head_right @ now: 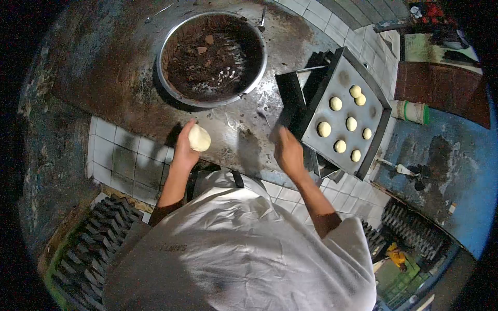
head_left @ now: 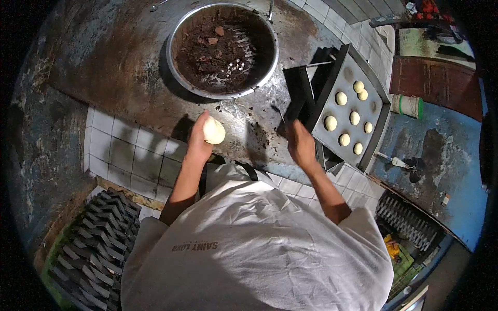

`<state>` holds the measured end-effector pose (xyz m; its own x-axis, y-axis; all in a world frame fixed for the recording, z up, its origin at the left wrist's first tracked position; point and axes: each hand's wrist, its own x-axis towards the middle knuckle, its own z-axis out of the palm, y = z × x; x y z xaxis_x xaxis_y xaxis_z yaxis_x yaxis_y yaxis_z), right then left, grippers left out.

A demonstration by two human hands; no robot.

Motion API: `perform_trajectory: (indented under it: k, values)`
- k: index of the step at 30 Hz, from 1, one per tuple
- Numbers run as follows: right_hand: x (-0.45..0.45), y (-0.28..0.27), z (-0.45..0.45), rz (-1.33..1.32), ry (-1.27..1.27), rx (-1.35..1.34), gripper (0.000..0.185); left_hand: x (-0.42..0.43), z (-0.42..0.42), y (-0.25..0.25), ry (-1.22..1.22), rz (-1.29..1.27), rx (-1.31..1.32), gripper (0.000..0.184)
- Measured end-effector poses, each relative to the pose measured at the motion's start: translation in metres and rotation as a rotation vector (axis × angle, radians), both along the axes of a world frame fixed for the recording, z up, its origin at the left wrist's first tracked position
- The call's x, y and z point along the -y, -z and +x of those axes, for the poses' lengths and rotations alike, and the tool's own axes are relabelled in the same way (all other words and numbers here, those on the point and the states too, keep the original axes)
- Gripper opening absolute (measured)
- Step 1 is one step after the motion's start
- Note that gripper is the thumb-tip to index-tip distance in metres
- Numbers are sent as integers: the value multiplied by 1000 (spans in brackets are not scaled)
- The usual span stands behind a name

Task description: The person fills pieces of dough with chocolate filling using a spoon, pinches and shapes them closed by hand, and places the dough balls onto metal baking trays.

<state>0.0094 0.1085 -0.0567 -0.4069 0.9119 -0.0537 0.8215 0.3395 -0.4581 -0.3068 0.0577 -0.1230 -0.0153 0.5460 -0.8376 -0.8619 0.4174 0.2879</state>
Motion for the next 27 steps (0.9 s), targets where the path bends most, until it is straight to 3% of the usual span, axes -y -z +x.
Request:
perform_trajectory:
  k: [3,7,9,11,13,15,18,20,22,24,27]
  values:
    - [-82,-30,-91,60,-154,252,23,-1,-27,6,-34,62,-21,46]
    - [-151,22,-156,176,-302,455,31,-4,-52,-6,-156,69,-20,51]
    - [-169,54,-170,171,-319,522,39,-1,-66,-18,-295,97,80,48]
    - [-175,84,-176,155,-245,402,28,8,-74,-12,-327,106,37,44]
    - [-179,84,-185,148,-229,362,27,18,-81,-2,-351,112,-8,40]
    - [-185,78,-186,-119,-294,536,27,25,-85,5,-324,196,46,35]
    - [-185,72,-180,-175,-333,560,28,24,-81,-3,-301,240,78,30]
    - [-173,41,-170,-168,-277,434,21,16,-73,-10,-301,247,59,29]
    - [-167,18,-149,-458,-268,-135,16,9,-65,-16,-305,250,33,29]
    - [-144,-17,-132,-832,-183,-515,14,0,-53,-22,-280,307,81,27]
    - [-101,-65,-105,-869,-182,-571,13,-17,-20,-45,-219,362,110,30]
